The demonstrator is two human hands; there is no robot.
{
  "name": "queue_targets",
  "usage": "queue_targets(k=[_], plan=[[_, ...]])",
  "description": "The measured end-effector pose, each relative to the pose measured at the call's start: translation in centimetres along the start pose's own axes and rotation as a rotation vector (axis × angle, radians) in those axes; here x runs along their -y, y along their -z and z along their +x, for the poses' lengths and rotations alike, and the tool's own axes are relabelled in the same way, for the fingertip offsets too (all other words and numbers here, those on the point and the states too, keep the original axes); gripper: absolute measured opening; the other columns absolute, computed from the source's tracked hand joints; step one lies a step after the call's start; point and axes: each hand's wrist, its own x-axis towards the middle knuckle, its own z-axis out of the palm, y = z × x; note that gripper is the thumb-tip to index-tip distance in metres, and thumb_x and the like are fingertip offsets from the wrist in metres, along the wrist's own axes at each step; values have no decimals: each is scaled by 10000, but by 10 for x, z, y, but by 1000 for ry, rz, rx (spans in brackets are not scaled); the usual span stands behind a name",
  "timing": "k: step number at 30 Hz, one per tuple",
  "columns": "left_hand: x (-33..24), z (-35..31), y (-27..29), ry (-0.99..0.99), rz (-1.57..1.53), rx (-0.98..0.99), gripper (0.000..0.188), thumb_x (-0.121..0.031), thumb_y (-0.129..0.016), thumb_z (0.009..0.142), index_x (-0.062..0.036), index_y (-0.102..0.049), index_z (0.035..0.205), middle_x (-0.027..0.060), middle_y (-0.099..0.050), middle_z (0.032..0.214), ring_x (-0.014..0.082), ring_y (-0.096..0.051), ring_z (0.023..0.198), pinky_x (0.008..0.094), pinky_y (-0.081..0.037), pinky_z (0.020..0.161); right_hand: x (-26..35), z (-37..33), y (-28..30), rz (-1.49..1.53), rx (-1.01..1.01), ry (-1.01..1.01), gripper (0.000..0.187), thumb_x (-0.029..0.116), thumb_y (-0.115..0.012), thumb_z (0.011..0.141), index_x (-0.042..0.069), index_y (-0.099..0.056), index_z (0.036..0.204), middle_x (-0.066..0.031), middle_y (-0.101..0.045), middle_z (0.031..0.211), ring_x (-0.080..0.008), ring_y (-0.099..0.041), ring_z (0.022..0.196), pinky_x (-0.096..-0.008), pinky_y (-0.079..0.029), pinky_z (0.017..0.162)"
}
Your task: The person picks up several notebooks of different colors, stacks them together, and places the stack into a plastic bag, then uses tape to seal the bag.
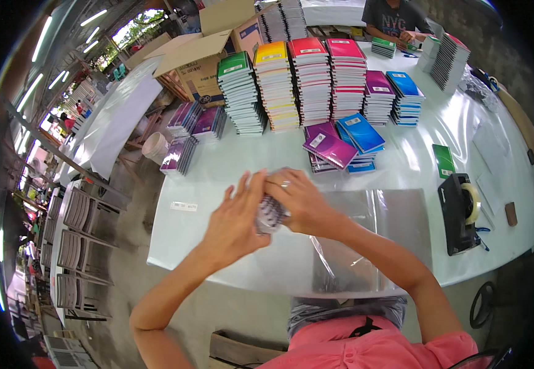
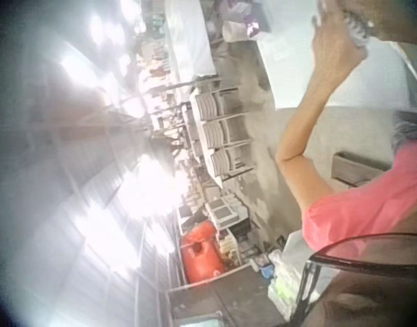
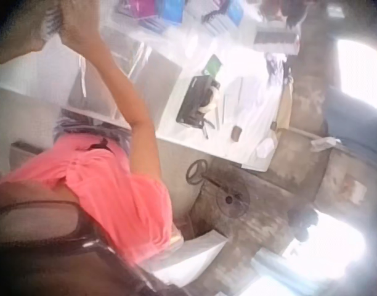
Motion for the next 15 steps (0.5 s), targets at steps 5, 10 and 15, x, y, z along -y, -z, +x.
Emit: queue_targets(k=[5,10,15], plan=[[84,13,27,80,124,18,1083,-189,-784,574,-31,-177,1458,197,-401,1402,366,-368,1322,474,-383,1031,-18,63,-41,-15,-42,-89,660,61,-746,663,30,-450,1252,-150,-453,1276,-320,-440,1188,-465,-335,1010],[188,63,29,-115,563,-36,1074,-177,-780,581,-15,-181,1458,154,-360,1453,314,-335,1354,458,-345,1069,-35,43,-41,42,-7,-210,566,98,-726,751,43,-469,1252,-165,-384,1373,-339,-405,1231,-446,-349,1005],[286,135,-13,-133,619,-245,1061,-165,-787,577,-35,-213,1459,128,-352,1463,310,-300,1376,467,-308,1086,-47,-25,-23,69,375,-311,355,84,-685,781,25,-575,1114,-198,-364,1398,-333,-433,1236,-441,-385,989]])
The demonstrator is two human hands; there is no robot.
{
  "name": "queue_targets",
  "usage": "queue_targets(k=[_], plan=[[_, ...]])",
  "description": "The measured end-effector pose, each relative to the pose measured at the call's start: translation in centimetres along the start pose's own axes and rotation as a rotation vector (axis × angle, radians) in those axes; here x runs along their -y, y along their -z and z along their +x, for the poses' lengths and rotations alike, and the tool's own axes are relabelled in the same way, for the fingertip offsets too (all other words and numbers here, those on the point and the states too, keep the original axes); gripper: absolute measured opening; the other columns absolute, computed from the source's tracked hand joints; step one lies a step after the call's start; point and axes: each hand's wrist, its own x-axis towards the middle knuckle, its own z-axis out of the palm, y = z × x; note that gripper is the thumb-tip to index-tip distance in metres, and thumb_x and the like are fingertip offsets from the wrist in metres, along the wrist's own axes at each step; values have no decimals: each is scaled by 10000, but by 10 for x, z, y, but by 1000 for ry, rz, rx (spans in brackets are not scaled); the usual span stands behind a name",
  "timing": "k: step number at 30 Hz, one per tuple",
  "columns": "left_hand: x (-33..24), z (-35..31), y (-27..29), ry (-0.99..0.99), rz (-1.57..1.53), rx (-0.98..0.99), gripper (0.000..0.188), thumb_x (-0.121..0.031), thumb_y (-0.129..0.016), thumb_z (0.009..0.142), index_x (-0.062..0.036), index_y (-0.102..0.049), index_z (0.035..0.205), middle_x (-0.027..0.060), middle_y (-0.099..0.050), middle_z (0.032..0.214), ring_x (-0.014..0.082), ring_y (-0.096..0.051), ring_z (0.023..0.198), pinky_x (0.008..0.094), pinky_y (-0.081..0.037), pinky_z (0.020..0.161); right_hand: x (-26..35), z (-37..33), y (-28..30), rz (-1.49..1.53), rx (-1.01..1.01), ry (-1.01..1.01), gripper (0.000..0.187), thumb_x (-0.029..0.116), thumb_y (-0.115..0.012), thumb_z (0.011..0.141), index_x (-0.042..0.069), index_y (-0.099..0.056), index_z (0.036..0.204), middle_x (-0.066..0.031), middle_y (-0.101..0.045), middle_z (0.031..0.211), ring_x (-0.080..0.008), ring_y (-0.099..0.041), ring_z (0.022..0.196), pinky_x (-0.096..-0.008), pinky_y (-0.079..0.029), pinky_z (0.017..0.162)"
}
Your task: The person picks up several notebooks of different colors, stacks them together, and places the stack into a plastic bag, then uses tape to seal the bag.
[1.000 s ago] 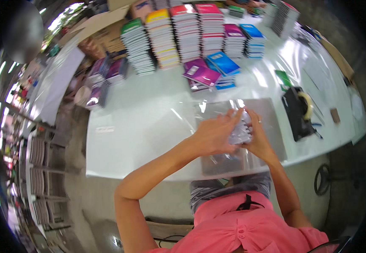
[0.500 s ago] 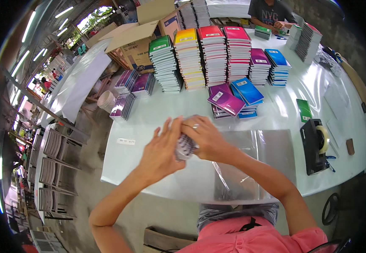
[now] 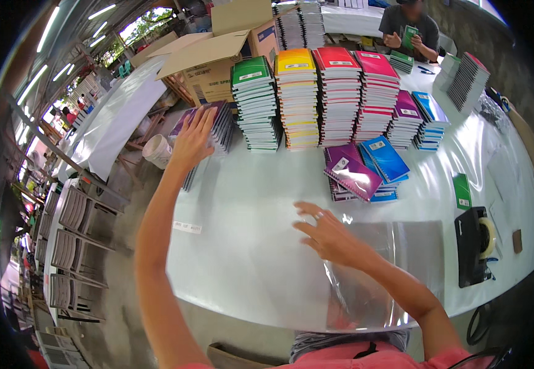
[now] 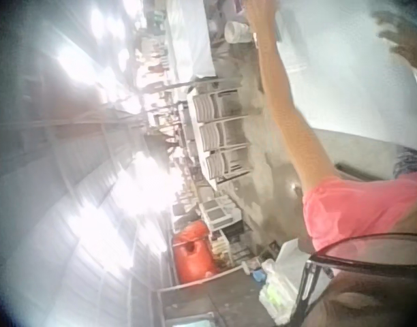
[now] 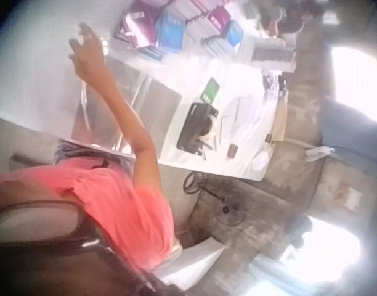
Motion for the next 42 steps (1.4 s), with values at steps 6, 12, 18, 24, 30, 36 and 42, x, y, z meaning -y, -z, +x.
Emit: queue_targets(k=[6,12,18,24,30,36,42], plan=[[19,-11,-115,260,-15,-1,999,-125,-773,612,-46,-235,1451,132,-334,1469,324,-271,1386,479,-302,1094,-30,-75,19,-50,145,-198,222,92,-643,774,31,-607,984,-210,-468,1292,-345,-483,1175,-459,-433,923],[2,9,-122,455,-125,-35,935,-78,-756,657,-16,-240,1434,170,-330,1430,443,-273,1348,447,-366,1068,-38,-116,35,29,0,-388,311,28,-678,747,77,-610,1046,-192,-467,1279,-331,-569,1047,-408,-500,829],[25,16,-120,383,152,469,1045,-309,-784,665,33,-180,1445,183,-220,1510,437,-180,1389,574,-247,1102,-23,-120,38,-160,-27,-320,255,83,-631,786,48,-591,1035,-181,-503,1267,-361,-491,1153,-447,-412,940],[-105,-17,-38,624,-201,-182,602,-195,-611,873,-123,-372,1420,143,-330,1485,428,-237,1374,568,-285,1058,-5,-186,63,-178,-151,-511,319,61,-609,823,64,-575,1140,-136,-514,1293,-337,-482,1182,-453,-380,978],[-359,-83,87,23,-647,80,622,-220,-651,827,-238,-425,1406,112,-311,1501,429,-185,1399,628,-99,1095,24,-227,52,-399,-75,-498,365,117,-603,845,126,-561,1207,-85,-534,1290,-284,-488,1193,-503,-292,1042],[-425,-85,104,-277,-715,350,604,-450,-503,906,-233,-346,1447,51,-295,1515,408,-176,1401,635,-141,1082,40,-271,60,-560,-176,-527,378,118,-606,827,130,-572,1204,-80,-529,1297,-262,-449,1237,-537,-258,1048],[-455,-57,111,-472,-747,317,646,-497,-491,898,-233,-314,1460,36,-290,1518,403,-164,1405,621,-167,1085,46,-301,69,-530,-287,-590,369,81,-622,788,84,-591,1156,-80,-529,1293,-264,-457,1216,-519,-279,1035]])
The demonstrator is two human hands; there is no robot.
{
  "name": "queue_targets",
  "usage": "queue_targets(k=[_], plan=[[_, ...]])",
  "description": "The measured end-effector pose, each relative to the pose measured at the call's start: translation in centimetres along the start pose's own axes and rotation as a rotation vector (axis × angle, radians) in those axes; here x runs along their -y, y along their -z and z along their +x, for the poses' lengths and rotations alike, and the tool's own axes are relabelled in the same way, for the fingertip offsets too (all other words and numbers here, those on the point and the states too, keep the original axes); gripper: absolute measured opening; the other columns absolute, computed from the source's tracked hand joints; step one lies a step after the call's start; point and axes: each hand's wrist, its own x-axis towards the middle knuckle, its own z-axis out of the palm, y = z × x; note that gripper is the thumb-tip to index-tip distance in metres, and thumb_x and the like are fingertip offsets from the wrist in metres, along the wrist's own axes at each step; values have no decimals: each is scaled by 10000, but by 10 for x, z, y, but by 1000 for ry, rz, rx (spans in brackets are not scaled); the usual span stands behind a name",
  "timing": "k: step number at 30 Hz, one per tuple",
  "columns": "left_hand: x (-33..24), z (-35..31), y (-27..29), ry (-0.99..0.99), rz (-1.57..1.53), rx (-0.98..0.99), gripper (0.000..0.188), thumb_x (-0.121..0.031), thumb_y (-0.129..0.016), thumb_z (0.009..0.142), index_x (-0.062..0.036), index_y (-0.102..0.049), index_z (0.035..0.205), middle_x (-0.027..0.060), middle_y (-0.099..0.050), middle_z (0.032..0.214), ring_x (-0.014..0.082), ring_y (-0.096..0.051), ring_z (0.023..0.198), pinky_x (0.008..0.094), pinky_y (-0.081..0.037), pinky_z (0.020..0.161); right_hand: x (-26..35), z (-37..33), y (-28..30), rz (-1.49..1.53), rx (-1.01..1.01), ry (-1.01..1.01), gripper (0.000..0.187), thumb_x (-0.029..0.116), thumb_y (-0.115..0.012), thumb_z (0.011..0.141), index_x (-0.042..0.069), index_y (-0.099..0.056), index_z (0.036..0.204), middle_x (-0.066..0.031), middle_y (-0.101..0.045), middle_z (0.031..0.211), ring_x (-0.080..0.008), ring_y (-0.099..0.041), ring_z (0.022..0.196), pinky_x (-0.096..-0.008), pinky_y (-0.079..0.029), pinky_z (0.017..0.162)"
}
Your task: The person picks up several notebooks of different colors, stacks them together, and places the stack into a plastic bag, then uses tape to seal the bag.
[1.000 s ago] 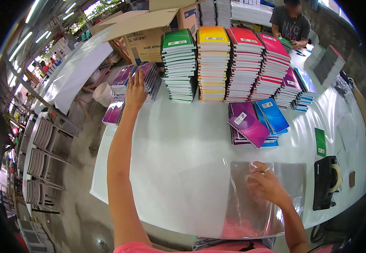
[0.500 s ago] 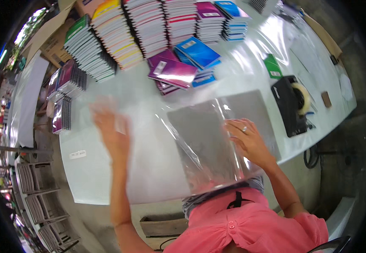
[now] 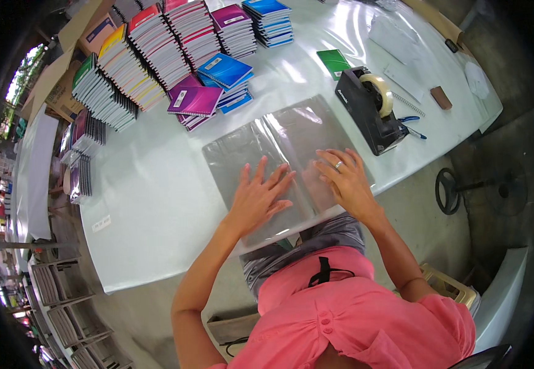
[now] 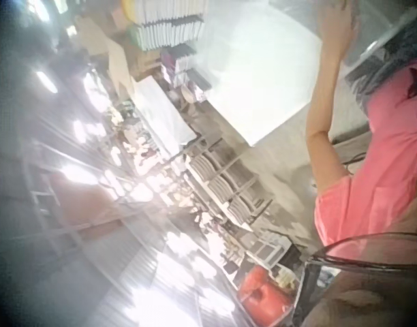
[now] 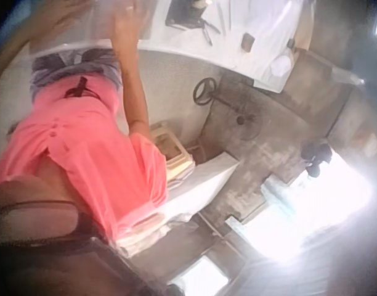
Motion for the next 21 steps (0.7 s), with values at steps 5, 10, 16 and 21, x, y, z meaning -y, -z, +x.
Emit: queue_targets(k=[5,10,16,21], plan=[[-14,18,-5,-18,-21,-99,661,-513,-502,887,-227,-322,1456,52,-287,1520,397,-165,1407,615,-173,1087,-11,-6,0,-1,14,-5,341,91,-632,786,89,-599,1125,-80,-542,1269,-260,-479,1187,-510,-291,1024],[-13,35,-17,-30,-3,-108,680,-478,-552,872,-220,-318,1457,65,-265,1526,412,-177,1399,614,-181,1083,-20,-7,2,-54,41,-54,345,132,-658,779,102,-598,1117,-67,-547,1249,-260,-486,1164,-482,-304,1013],[-57,33,-7,-58,-158,-189,651,-425,-620,833,-218,-400,1410,96,-300,1500,402,-229,1380,641,-215,1049,-43,-8,5,-149,20,-169,408,145,-672,777,106,-581,1172,-118,-510,1287,-311,-462,1177,-455,-344,984],[-65,16,-25,-100,-100,-72,602,-440,-570,868,-213,-406,1400,63,-284,1512,387,-206,1395,608,-218,1066,-50,-12,-7,-185,-16,-225,450,127,-659,783,78,-555,1219,-186,-486,1295,-365,-456,1160,-445,-384,946]])
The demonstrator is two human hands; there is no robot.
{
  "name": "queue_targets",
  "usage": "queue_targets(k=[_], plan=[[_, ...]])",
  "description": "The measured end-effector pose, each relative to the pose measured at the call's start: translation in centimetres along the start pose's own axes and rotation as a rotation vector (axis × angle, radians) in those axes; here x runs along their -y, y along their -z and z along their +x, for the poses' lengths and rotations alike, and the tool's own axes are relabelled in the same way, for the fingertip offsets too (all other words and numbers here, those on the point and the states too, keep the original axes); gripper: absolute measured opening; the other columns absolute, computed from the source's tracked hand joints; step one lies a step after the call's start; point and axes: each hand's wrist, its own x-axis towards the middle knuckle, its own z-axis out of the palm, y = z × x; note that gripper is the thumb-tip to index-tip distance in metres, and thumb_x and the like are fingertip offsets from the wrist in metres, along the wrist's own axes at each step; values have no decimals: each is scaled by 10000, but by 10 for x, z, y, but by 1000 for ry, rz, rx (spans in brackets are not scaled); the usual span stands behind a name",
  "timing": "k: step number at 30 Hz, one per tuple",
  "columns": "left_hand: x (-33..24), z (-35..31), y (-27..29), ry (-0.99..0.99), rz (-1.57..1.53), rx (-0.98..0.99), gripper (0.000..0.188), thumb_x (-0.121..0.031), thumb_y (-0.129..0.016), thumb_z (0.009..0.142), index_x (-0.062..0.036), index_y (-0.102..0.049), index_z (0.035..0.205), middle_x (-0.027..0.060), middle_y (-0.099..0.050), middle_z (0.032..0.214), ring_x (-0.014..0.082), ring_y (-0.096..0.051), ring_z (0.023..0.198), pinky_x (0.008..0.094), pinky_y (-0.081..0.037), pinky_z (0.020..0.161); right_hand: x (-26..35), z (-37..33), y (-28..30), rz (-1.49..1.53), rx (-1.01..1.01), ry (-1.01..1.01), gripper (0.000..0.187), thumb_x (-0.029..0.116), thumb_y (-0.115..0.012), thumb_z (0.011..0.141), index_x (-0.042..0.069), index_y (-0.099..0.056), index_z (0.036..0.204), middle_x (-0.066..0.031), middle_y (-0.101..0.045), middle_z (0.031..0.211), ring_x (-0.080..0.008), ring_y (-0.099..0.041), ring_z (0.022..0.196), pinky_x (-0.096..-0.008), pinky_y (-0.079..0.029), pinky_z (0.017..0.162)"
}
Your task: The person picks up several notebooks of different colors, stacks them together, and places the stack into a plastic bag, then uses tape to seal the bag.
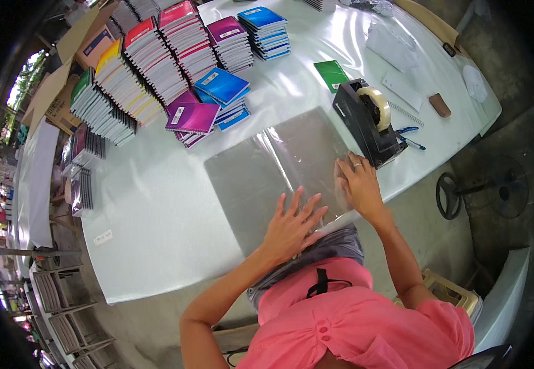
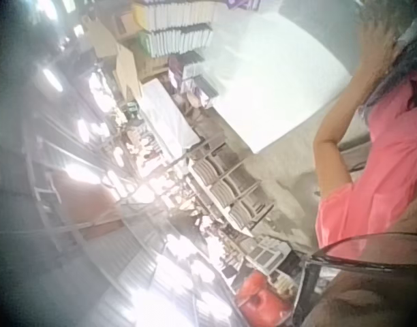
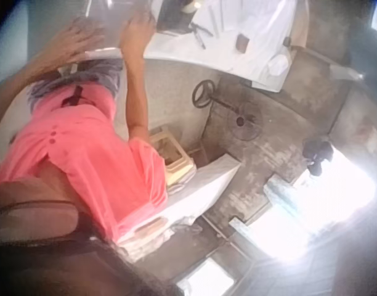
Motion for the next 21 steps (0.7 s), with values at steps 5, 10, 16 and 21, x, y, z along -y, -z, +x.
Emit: queue_targets(k=[5,10,16,21], plan=[[18,-14,3,-57,48,14,585,-441,-564,875,-220,-413,1395,42,-277,1519,364,-207,1401,605,-225,1063,15,2,7,-46,91,-8,373,139,-626,807,52,-564,1164,-188,-538,1196,-335,-491,1123,-453,-390,928],[22,-18,11,-43,-37,112,649,-449,-583,863,-231,-367,1435,57,-231,1541,367,-91,1435,609,-186,1079,24,117,34,9,-194,255,301,27,-570,793,54,-573,1093,-121,-599,1093,-348,-543,1022,-450,-418,873],[51,6,72,196,-206,-244,674,-269,-657,848,-190,-360,1448,120,-195,1550,366,-107,1436,528,-161,1118,55,367,-25,68,-685,596,321,-21,-542,730,58,-623,1031,-121,-621,1095,-276,-551,1088,-401,-446,890],[104,-3,92,456,-727,-539,600,-139,-601,892,-66,-356,1434,125,-298,1511,292,-319,1373,364,-229,1116,63,423,-66,-166,-558,604,133,106,-557,785,118,-671,852,-66,-664,865,-252,-627,918,-380,-453,799]])
